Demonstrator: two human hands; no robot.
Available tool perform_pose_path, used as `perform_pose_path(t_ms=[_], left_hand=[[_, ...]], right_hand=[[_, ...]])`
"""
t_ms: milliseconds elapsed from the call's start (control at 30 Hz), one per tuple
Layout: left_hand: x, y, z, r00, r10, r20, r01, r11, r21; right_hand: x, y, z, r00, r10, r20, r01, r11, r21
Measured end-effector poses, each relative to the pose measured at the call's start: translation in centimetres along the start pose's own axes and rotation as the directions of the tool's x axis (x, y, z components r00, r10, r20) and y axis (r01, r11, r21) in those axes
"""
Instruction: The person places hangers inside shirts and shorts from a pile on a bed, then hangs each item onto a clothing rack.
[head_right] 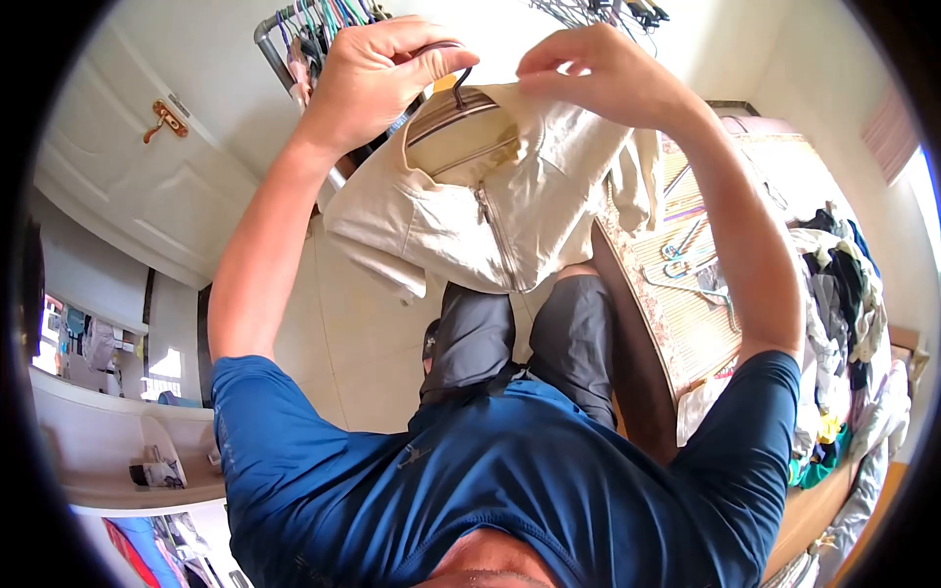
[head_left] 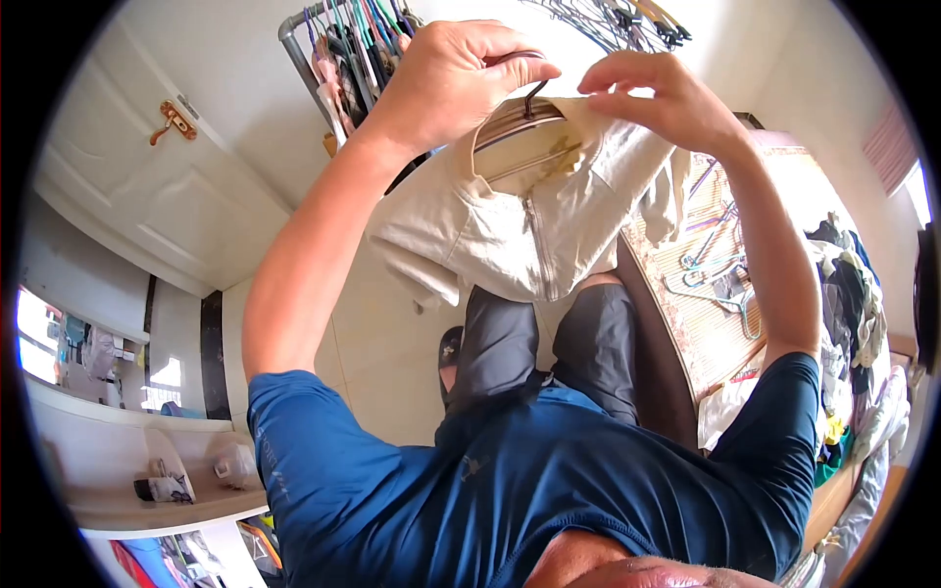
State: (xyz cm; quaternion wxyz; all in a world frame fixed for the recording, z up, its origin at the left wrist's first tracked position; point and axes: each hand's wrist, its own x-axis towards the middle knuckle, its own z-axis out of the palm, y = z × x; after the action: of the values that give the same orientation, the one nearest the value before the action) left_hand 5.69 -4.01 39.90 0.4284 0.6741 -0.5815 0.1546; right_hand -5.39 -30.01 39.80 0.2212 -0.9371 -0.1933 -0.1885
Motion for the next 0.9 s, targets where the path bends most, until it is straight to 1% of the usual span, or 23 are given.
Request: perform_pose_path(t_ms=[33,67,100,133,167,200,233,267,300,333,367,400,433,467,533,567,600,667,733,800,867,900], left_hand=[[0.2,0.1,-0.3,1.000,-0.023,-0.014,0.023,0.999,-0.026],[0.4,0.0,-0.6,0.998,-0.049,-0.029,0.048,0.997,-0.054],[0.7,-0.2,-0.9,0.996,-0.078,-0.041,0.074,0.993,-0.096],[1.1,0.2,-1.2,0.997,-0.062,-0.036,0.059,0.994,-0.093],[1.4,0.6,-1.3,0.996,-0.076,-0.045,0.073,0.996,-0.053],[1.5,0.9,-1.3,0.994,-0.096,-0.051,0.095,0.995,-0.021],[2.1,0.3,-1.8,0.994,-0.104,-0.030,0.104,0.995,-0.009],[2.4,-0.2,-1.9,0.998,-0.035,-0.051,0.036,0.999,0.010],[2.6,0.1,-1.9,0.997,-0.034,-0.069,0.034,0.999,0.012],[2.8,0.4,-1.9,0.996,-0.037,-0.084,0.038,0.999,0.014],[3.0,0.4,-1.8,0.996,-0.040,-0.073,0.041,0.999,0.013],[3.0,0.4,-1.7,0.984,-0.141,-0.108,0.143,0.989,0.020],[3.4,0.3,-1.8,0.962,-0.228,-0.148,0.235,0.971,0.030],[4.1,0.2,-2.0,0.964,-0.219,-0.149,0.227,0.973,0.043],[4.1,0.8,-1.5,0.957,-0.235,-0.171,0.244,0.969,0.038],[4.3,0.9,-1.6,0.941,-0.275,-0.199,0.307,0.939,0.153],[4.4,0.3,-1.8,0.956,-0.234,-0.176,0.243,0.970,0.029],[5.0,0.3,-1.2,0.938,-0.175,-0.300,0.199,0.979,0.051],[4.9,-0.7,-1.4,0.933,-0.226,-0.281,0.253,0.965,0.065],[5.9,-1.4,-2.2,0.933,-0.242,-0.266,0.273,0.958,0.085],[6.2,-1.7,-2.2,0.875,-0.392,-0.285,0.370,0.920,-0.129],[6.4,-1.8,-1.8,0.872,-0.379,-0.310,0.340,0.924,-0.173]], right_hand=[[-0.8,0.3,-0.6,0.996,0.090,0.029,-0.089,0.995,-0.042],[-1.3,0.7,-0.8,0.996,0.088,0.025,-0.087,0.995,-0.044],[-2.0,1.3,-0.6,0.985,0.172,-0.027,-0.173,0.985,-0.021],[-2.6,2.1,-0.6,0.962,0.258,-0.086,-0.258,0.966,0.008],[-3.0,3.4,-0.7,0.987,0.100,-0.125,-0.121,0.977,-0.173],[-3.2,4.1,-0.6,0.984,0.115,-0.138,-0.138,0.975,-0.172],[-3.5,4.7,-0.4,0.976,0.109,-0.189,-0.141,0.977,-0.161],[-3.8,5.4,-0.2,0.965,0.099,-0.243,-0.139,0.978,-0.153],[-4.1,6.6,0.1,0.946,0.188,-0.265,-0.220,0.971,-0.098],[-4.0,8.7,0.5,0.940,0.193,-0.282,-0.227,0.969,-0.094],[-3.9,11.3,1.2,0.930,0.214,-0.300,-0.220,0.975,0.013],[-3.9,11.7,1.9,0.922,0.234,-0.308,-0.206,0.971,0.120],[-4.0,12.1,2.3,0.889,0.293,-0.352,-0.292,0.955,0.055],[-4.3,12.4,2.9,0.852,0.304,-0.425,-0.358,0.932,-0.051],[-4.6,11.1,4.4,0.827,0.233,-0.512,-0.308,0.949,-0.067],[-4.8,10.4,5.2,0.836,0.215,-0.504,-0.286,0.956,-0.066],[-4.9,9.5,5.8,0.842,0.195,-0.502,-0.262,0.963,-0.066],[-5.4,7.8,7.6,0.830,0.225,-0.510,-0.244,0.969,0.031],[-6.1,6.7,9.2,0.851,0.236,-0.470,-0.216,0.972,0.097],[-6.9,6.0,10.7,0.817,0.302,-0.492,-0.229,0.952,0.205],[-8.2,5.6,13.1,0.774,0.392,-0.497,-0.230,0.905,0.357],[-9.2,4.9,13.9,0.771,0.406,-0.491,-0.239,0.899,0.368]])
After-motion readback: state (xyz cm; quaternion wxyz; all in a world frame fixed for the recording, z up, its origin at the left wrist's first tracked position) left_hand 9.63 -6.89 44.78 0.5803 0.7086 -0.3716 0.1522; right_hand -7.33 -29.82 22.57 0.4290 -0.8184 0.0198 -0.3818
